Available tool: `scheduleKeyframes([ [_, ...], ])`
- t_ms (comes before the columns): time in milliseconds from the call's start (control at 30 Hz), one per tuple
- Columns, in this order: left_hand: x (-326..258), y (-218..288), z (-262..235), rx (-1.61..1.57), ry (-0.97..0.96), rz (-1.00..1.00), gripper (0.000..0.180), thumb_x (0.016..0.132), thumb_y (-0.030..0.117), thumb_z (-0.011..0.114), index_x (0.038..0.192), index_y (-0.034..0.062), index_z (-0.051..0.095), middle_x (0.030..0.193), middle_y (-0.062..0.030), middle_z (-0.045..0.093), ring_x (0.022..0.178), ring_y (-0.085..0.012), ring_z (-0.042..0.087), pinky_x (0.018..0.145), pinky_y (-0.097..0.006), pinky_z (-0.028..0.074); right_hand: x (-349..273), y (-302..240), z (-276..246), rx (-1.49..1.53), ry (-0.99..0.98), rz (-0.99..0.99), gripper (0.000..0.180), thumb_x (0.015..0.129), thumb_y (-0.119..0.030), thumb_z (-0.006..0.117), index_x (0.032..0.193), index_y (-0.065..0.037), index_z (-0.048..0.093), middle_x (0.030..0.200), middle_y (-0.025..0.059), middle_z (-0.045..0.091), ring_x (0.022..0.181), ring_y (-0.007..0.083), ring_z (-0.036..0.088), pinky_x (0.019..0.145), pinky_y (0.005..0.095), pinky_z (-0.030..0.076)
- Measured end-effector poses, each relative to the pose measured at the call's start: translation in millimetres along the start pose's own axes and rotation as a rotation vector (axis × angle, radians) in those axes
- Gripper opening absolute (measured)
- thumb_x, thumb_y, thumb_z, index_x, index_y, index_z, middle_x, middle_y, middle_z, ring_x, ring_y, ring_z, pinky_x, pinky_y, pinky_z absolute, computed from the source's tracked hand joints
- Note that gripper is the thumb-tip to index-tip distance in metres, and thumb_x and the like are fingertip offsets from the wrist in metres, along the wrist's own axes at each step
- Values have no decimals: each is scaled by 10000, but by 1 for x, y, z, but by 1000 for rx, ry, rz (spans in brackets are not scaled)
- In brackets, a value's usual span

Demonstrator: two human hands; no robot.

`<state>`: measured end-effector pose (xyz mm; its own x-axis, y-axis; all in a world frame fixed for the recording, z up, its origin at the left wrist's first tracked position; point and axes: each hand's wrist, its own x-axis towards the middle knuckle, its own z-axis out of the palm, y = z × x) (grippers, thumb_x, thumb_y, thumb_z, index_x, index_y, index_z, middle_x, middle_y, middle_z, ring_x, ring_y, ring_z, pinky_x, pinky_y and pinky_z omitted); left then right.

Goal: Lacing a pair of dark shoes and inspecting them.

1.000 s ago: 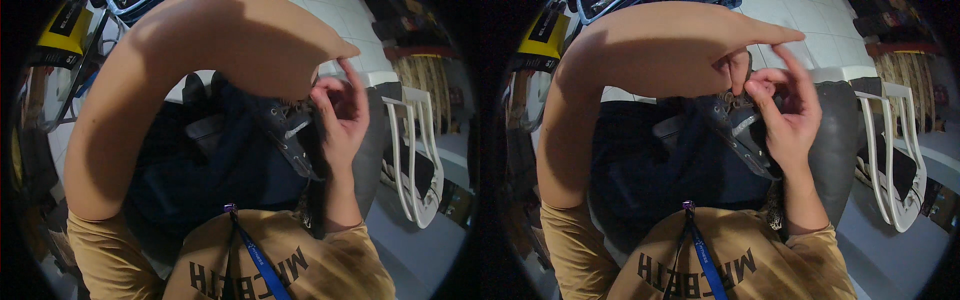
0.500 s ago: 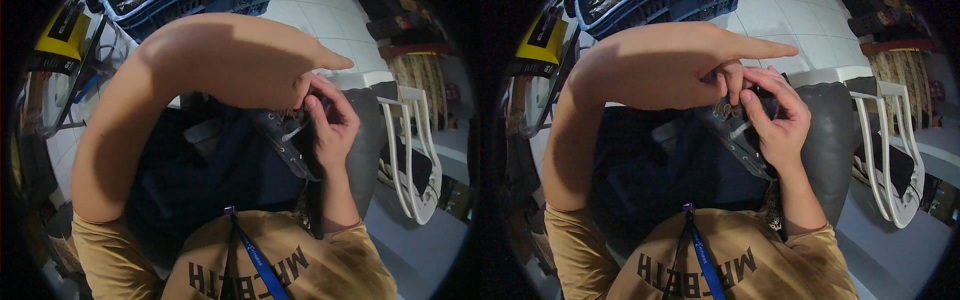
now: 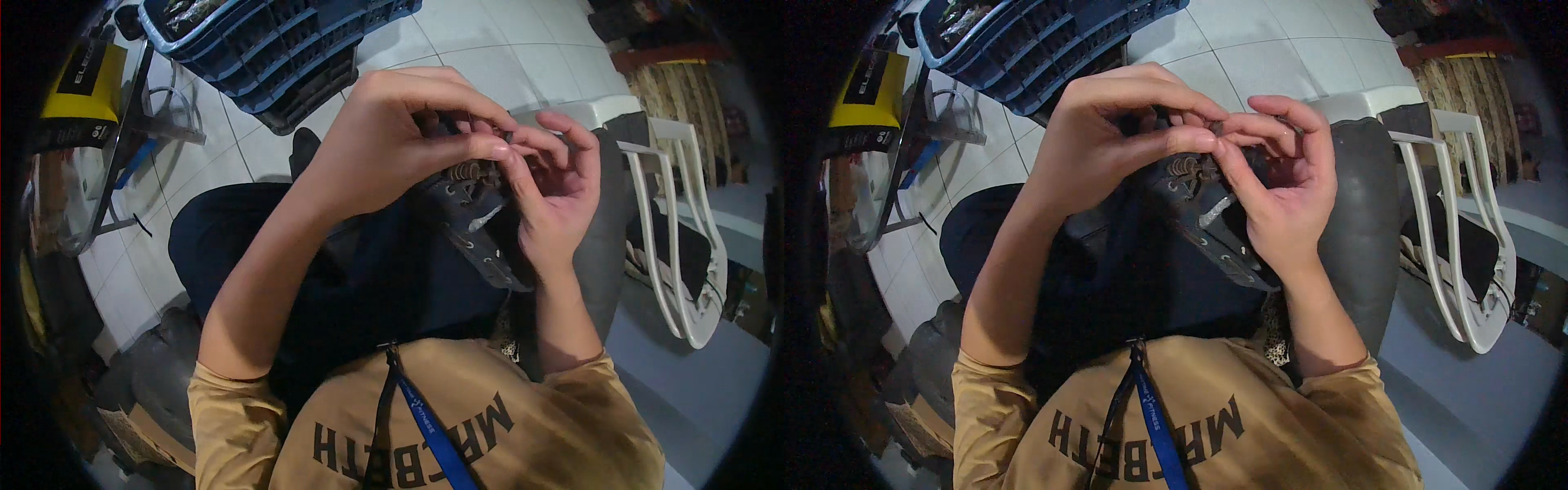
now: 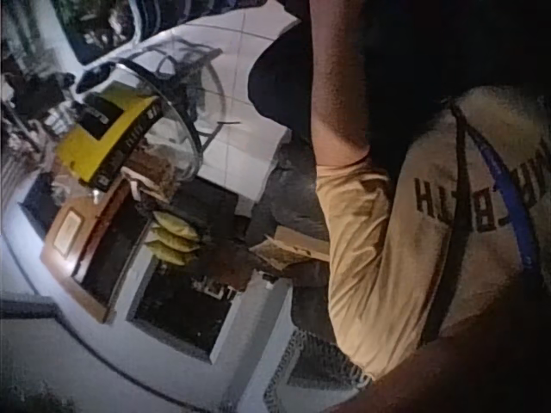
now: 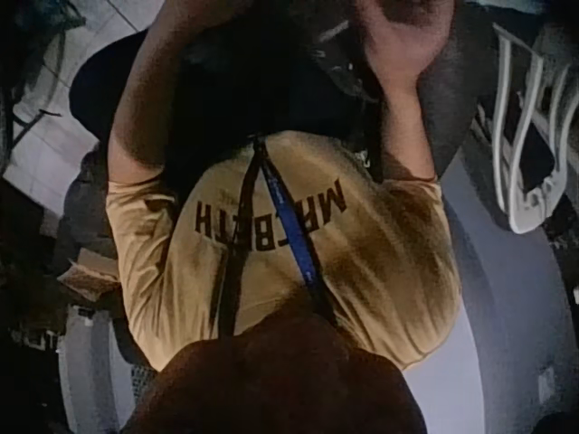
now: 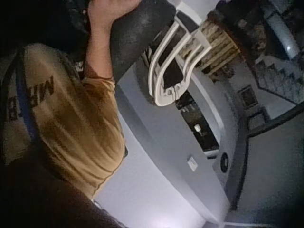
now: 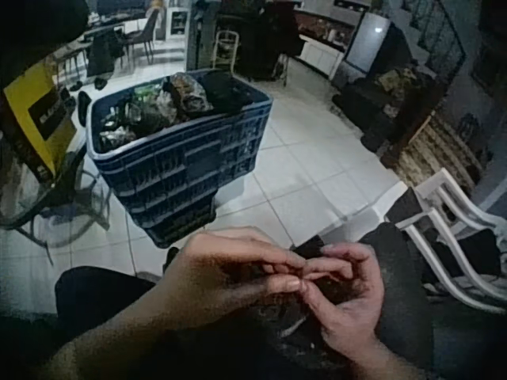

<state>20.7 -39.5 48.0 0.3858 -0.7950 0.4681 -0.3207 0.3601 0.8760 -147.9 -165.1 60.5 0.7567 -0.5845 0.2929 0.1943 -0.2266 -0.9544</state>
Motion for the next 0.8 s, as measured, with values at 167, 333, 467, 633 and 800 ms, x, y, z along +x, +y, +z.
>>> scheduleKeyframes([
  [167,-5,1,-6,-15,17,-69,156,911,108,816,1054,44,813,981,-20,755,855,-57,646,672,-218,441,5,3,-4,-98,-89,-91,401,912,68,757,1283,42,605,1101,119,748,943,143,689,877,271,522],
  [333,-11,-9,-10,-158,35,-160,152,919,94,804,1056,26,808,1013,-50,767,889,-88,670,754,-241,503,23,-13,-12,-414,-200,-136,207,879,22,793,1083,23,765,1021,98,775,889,148,692,821,271,524],
  [467,-10,-11,-12,-221,17,-172,136,926,63,788,1047,5,805,1032,-78,767,920,-114,692,827,-259,542,24,-14,-13,-432,-219,-91,153,860,-14,820,1011,1,801,991,107,781,907,171,709,836,283,532],
  [633,-11,-10,-12,-194,-31,-207,131,915,43,793,1039,2,807,1020,-82,764,916,-120,698,816,-253,547,21,-7,-13,-328,-266,4,156,848,-24,833,1000,-9,802,1000,103,776,940,175,711,855,302,537],
  [800,-10,-10,-10,-187,-21,-191,135,899,40,808,1031,12,811,985,-68,761,900,-112,696,800,-245,544,23,-8,-19,-261,-327,107,151,848,-9,827,997,-10,801,1007,95,763,951,174,701,859,304,535],
])
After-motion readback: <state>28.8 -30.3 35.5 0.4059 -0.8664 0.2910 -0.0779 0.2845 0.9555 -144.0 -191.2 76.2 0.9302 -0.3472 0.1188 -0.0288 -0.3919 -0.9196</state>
